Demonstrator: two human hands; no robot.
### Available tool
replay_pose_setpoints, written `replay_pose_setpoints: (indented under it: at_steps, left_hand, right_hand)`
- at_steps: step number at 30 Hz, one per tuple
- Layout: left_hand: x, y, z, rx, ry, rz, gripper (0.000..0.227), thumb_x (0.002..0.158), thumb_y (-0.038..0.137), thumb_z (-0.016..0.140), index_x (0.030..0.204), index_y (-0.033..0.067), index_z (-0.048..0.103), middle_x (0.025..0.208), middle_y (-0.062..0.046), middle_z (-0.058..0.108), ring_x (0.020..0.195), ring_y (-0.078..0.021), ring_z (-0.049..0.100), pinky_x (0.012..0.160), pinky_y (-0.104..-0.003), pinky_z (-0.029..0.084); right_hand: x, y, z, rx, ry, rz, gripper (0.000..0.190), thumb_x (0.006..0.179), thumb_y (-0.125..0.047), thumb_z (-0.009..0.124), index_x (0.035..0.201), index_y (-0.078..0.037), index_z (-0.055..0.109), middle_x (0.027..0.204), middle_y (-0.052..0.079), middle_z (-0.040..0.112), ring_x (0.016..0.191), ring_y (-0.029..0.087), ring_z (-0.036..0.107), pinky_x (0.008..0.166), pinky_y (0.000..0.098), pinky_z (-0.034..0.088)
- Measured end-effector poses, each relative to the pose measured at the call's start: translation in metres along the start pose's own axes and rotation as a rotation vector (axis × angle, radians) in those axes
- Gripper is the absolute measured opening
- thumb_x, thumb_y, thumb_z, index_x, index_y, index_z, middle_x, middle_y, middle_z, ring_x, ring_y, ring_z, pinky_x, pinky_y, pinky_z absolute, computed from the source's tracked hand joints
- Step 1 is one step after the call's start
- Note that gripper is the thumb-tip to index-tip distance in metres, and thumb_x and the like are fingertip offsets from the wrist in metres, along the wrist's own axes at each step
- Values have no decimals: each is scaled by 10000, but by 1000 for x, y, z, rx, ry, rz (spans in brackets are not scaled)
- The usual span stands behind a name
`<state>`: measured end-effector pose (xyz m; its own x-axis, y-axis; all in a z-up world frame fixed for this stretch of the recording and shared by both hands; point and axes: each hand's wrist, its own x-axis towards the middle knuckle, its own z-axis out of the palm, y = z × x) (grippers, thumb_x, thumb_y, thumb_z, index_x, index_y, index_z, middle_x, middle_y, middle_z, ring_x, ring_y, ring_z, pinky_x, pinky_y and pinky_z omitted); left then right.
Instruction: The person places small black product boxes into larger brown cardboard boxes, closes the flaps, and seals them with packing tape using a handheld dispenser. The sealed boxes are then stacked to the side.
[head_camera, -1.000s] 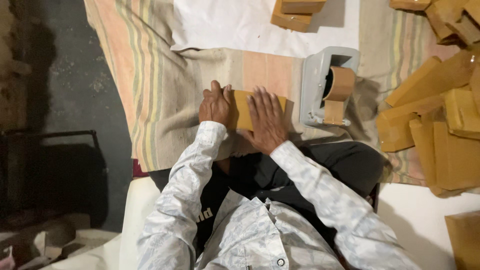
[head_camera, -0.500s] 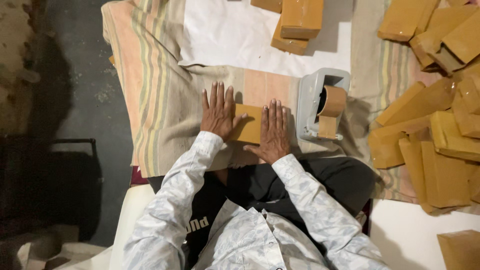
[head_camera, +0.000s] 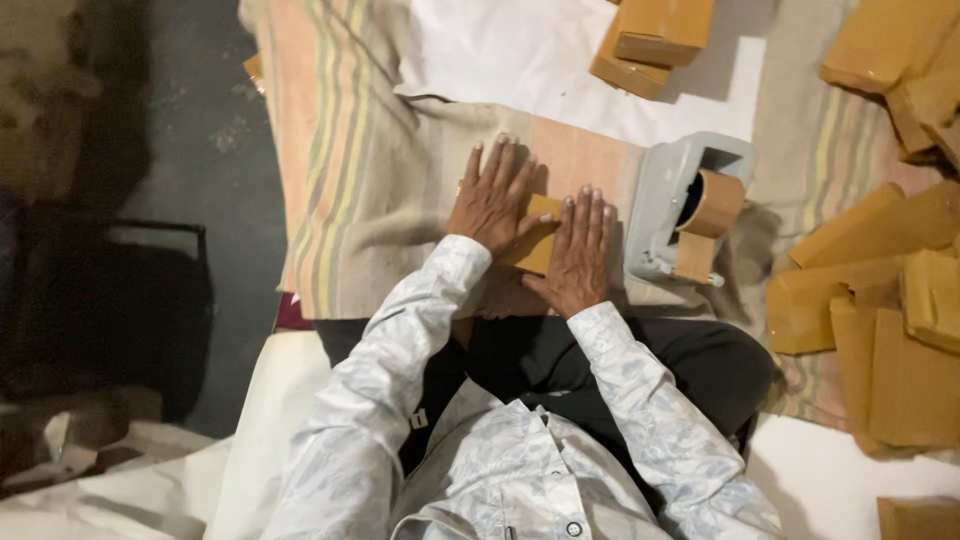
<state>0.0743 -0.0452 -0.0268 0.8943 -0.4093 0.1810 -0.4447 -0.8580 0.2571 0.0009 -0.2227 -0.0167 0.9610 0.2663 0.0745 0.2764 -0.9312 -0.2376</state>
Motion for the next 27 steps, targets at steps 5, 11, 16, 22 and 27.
replay_pose_setpoints:
  at_steps: [5, 11, 16, 22, 27]
  left_hand:
    - [-20, 13, -10, 29, 102, -40, 999, 921, 764, 501, 1592, 37, 365, 1681, -256, 214, 1588, -376, 153, 1298, -534, 94]
    - [-56, 8, -41, -24, -135, 41, 1209, 687, 709, 744, 1571, 36, 265, 1636, -271, 193, 1545, -397, 157, 1270, -518, 113]
    - [-54, -4, -51, 111, -86, 156, 1222, 624, 326, 930, 1629, 150, 257, 1681, -173, 237, 1558, -325, 205, 1292, -442, 169]
    - [-50, -14, -53, -2, -110, 197, 1172, 624, 223, 924, 1594, 114, 274, 1647, -200, 288, 1544, -356, 241, 1282, -470, 181]
    - [-58, -26, -57, -21, -76, 311, 1009, 732, 178, 871, 1581, 82, 332, 1612, -181, 385, 1517, -321, 330, 1283, -468, 218]
  right_hand:
    - [1, -4, 0, -45, -45, 20, 1409, 602, -498, 922, 1579, 86, 91, 1661, 331, 54, 1557, 462, 8, 1272, 557, -15]
    - [-4, 7, 1, 50, 88, -110, 1415, 603, -567, 924, 1558, 101, 123, 1642, 337, 98, 1540, 486, 39, 1262, 597, 32]
    - [-30, 26, -6, 14, 88, -158, 1190, 621, -222, 936, 1558, 72, 263, 1659, 277, 226, 1566, 428, 186, 1281, 518, 222]
    - [-48, 29, -5, 1, 218, -196, 1030, 646, -136, 919, 1500, 46, 372, 1617, 235, 326, 1535, 414, 286, 1262, 512, 318]
    - [-68, 24, -9, 605, 249, 23, 861, 842, -318, 824, 1519, -27, 378, 1607, 191, 338, 1506, 334, 326, 1180, 469, 380]
